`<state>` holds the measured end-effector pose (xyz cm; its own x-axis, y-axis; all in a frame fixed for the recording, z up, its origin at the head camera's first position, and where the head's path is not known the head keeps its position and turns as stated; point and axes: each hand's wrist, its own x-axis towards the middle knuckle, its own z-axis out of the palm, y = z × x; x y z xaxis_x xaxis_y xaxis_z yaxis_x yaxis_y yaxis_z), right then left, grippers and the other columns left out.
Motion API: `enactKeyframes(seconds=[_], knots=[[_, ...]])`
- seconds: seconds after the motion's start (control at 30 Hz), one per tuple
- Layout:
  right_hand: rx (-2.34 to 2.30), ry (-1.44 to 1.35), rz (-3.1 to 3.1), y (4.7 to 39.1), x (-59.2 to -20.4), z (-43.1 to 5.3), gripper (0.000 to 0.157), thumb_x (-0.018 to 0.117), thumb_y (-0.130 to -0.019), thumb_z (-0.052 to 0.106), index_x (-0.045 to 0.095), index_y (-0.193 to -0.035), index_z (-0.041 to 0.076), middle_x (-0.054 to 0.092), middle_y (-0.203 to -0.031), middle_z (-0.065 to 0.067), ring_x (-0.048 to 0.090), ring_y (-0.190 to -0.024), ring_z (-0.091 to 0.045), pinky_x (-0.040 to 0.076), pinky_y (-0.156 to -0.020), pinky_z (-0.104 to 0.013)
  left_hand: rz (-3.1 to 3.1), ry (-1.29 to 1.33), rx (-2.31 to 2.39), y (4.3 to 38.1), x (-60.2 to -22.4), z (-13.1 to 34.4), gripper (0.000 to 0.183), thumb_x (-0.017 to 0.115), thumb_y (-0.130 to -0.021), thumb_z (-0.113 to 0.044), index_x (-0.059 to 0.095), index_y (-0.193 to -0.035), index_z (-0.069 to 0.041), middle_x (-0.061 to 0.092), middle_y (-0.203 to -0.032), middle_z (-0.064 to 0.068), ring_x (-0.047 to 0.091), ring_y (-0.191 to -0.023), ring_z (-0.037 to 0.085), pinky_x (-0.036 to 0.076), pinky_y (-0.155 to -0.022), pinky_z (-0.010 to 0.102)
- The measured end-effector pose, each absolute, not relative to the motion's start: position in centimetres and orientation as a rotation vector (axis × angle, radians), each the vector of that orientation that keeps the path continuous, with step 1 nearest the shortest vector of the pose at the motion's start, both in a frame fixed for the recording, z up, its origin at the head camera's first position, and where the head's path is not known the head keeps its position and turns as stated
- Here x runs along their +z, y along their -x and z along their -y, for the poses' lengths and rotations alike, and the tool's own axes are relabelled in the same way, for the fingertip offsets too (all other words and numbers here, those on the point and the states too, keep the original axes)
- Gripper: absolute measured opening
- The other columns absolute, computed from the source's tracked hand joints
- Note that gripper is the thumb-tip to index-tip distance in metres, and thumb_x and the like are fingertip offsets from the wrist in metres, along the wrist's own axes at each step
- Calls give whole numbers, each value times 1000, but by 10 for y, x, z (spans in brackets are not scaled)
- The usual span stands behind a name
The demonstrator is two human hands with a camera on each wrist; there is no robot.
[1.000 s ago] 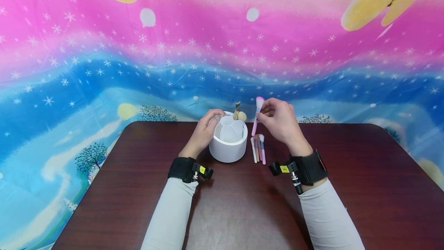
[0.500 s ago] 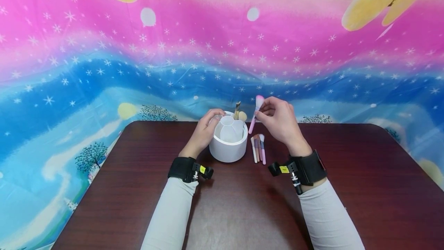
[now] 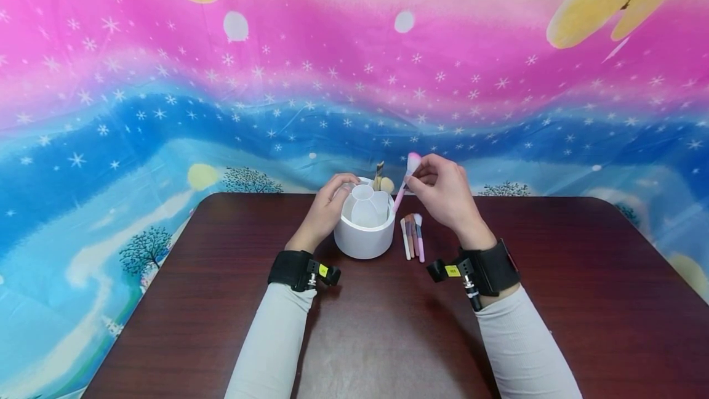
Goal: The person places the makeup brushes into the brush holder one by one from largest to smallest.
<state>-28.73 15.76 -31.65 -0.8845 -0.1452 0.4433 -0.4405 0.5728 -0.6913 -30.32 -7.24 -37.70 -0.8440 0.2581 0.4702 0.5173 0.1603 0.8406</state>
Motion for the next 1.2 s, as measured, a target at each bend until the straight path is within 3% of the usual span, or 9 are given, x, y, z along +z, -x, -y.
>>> enactKeyframes(seconds=[1.2], knots=[[1182, -538, 2521, 289, -326, -151, 13, 64, -87, 13, 58, -96, 7, 64, -83, -3, 61, -71, -9, 52, -69, -34, 2232, 749, -1752, 304, -378, 73, 25, 36, -99, -5, 57, -111, 2, 50, -125, 14, 41, -119, 20, 32, -100, 50]])
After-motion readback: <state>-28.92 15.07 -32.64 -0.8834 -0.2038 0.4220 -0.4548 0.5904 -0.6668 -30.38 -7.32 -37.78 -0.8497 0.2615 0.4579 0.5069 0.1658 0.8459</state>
